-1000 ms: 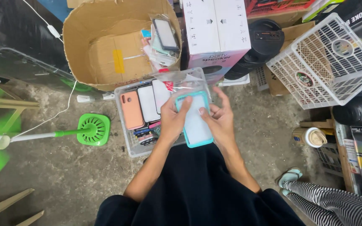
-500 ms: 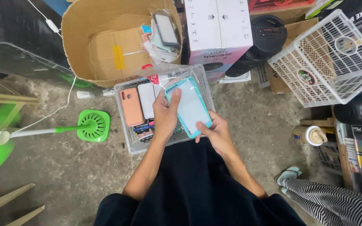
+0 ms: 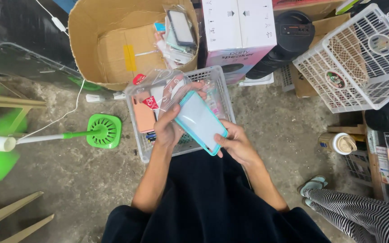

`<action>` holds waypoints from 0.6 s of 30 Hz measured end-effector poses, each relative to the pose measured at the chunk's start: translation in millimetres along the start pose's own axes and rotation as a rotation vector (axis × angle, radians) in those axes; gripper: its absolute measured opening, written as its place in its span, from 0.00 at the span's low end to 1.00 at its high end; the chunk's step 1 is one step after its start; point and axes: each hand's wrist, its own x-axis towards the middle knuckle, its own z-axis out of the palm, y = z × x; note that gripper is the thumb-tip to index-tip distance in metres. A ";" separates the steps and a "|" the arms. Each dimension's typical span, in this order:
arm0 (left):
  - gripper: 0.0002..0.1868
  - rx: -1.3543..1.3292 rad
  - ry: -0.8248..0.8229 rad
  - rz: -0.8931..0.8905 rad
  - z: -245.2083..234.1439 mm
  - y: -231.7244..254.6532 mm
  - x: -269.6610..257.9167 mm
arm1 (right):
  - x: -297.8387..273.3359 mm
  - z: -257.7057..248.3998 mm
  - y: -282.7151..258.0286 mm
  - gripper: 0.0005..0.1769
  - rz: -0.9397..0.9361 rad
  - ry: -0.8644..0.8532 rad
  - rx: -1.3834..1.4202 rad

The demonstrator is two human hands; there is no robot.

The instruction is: The person organizes phone screen protectors and cases by placing them into a plastic bin, sometimes first inserting a case into a plastic bag, and sometimes placing one packaged case into another. The person uses both hands to manipulate the items.

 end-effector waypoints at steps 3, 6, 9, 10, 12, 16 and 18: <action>0.44 0.110 0.039 -0.035 -0.2 -8.4 0.5 | 1.5 4.1 2.5 0.23 -0.017 0.009 0.052; 0.43 0.084 0.001 -0.125 -5.9 -28.9 -4.4 | 2.0 11.5 3.0 0.25 -0.074 0.044 0.003; 0.42 0.094 0.007 -0.237 -1.6 -43.3 -11.6 | 8.0 8.6 10.5 0.29 -0.138 0.128 -0.011; 0.42 0.092 0.006 -0.240 -0.6 -44.7 -12.3 | 7.4 8.7 11.4 0.29 -0.138 0.132 -0.011; 0.43 0.085 0.021 -0.267 1.6 -47.1 -13.8 | 7.2 8.7 12.8 0.33 -0.184 0.156 0.083; 0.44 -0.014 0.076 -0.166 4.8 -32.7 -10.2 | 1.2 18.5 0.8 0.37 -0.230 0.052 0.134; 0.42 -0.047 0.054 -0.203 -5.0 -32.9 -12.8 | 2.4 18.9 6.7 0.40 -0.328 0.063 0.045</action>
